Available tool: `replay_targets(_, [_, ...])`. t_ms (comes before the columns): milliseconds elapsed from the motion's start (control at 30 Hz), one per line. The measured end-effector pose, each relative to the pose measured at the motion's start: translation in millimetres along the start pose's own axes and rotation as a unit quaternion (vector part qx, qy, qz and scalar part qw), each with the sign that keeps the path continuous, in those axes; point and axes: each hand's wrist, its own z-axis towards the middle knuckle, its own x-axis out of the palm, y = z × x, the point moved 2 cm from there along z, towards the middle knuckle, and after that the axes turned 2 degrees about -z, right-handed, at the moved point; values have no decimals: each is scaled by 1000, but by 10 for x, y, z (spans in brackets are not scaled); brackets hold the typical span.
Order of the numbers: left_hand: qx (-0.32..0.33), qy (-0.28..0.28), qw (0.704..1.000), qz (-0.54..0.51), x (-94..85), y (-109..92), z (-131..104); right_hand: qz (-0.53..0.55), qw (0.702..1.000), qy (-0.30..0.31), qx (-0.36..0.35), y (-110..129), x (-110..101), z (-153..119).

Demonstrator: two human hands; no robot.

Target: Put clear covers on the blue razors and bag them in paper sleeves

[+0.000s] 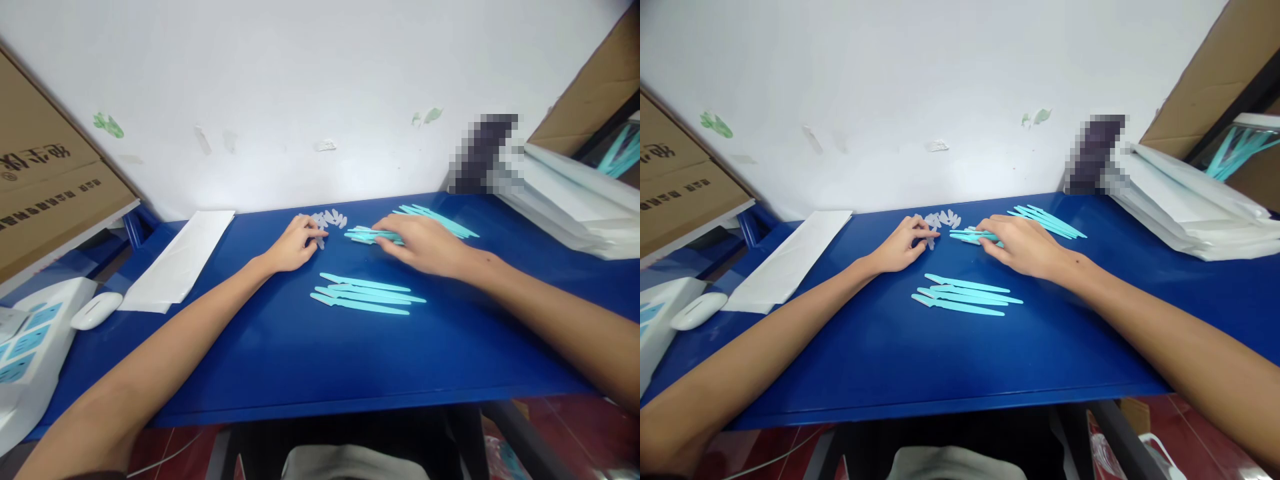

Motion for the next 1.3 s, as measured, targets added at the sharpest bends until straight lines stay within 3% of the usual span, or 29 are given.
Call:
replay_targets(233, [-10,-17,1000,19,0,-8,-21,43,995,-44,82,130,-104,0])
replay_targets(467, [20,-36,999,32,9,-14,-20,48,995,-33,76,172,-39,13])
replay_targets(867, [39,3,999,-11,-4,-5,-1,40,998,11,56,106,35,17])
replay_targets(1300, [-7,-10,997,-74,-56,-41,28,37,998,29,52,43,65,14])
